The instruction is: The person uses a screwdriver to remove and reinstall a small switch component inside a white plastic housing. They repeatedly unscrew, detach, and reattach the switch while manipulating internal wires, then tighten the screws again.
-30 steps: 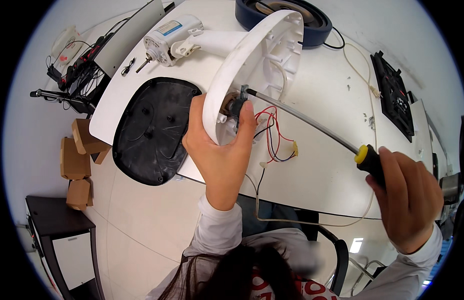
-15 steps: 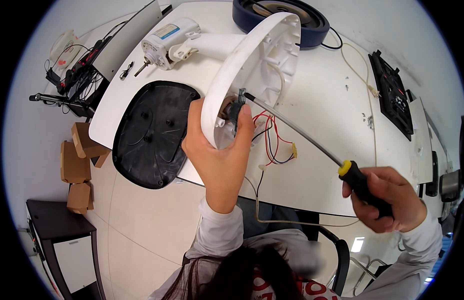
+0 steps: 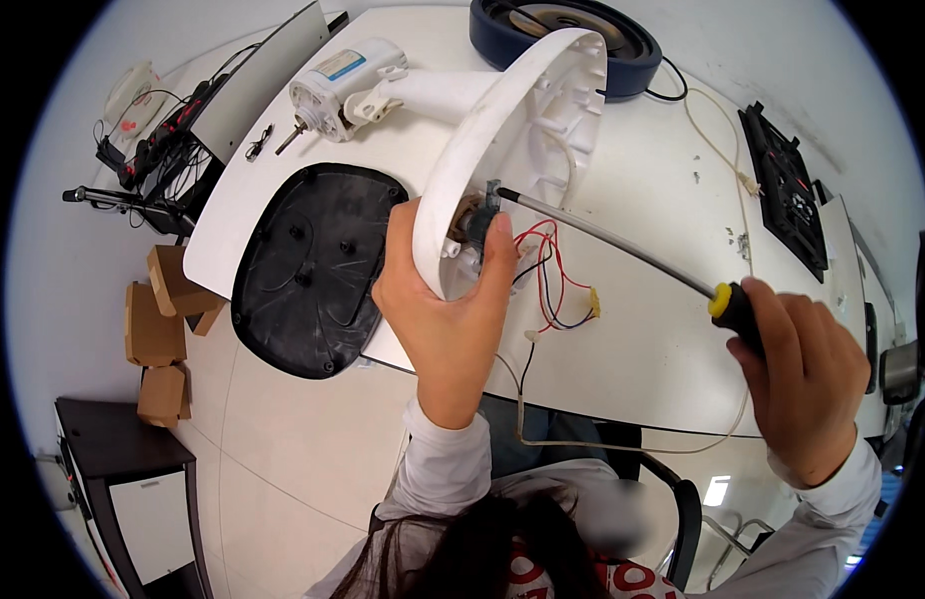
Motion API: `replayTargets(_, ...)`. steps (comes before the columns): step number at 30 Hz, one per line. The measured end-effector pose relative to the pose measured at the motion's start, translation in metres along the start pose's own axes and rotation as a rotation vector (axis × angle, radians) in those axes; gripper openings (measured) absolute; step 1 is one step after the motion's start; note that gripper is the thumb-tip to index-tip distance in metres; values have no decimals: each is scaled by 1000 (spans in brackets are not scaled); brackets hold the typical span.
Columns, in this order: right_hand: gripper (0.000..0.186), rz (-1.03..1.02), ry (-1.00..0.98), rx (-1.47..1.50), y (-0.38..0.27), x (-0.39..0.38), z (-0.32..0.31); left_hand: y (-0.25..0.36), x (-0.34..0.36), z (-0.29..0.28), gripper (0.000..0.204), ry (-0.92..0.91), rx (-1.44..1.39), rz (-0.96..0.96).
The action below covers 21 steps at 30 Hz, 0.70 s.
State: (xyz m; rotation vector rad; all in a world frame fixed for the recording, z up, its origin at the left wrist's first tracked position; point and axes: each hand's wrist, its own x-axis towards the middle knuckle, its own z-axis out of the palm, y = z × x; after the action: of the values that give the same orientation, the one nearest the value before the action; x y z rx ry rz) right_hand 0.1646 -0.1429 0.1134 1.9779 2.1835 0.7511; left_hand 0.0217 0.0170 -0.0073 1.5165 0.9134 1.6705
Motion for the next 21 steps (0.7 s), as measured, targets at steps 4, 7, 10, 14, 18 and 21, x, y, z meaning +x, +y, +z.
replayTargets(4,41,152,-192,299,-5,0,-3,-2,0,1,22,-6,21,13)
replayTargets(7,34,189,-126,586,3,1,-4,1,1,5,22,-17,12,17)
replayTargets(10,26,345,-377,880,8,11,-15,-2,1,2,22,9,37,28)
replayTargets(14,26,756,-700,1289,15,25,-29,-2,1,4,22,0,-1,10)
replayTargets(18,32,873,-906,1647,28,29,-27,-2,0,3,23,14,-9,25)
replayTargets(21,35,887,-949,1948,30,22,-16,-2,-1,1,23,22,-6,8)
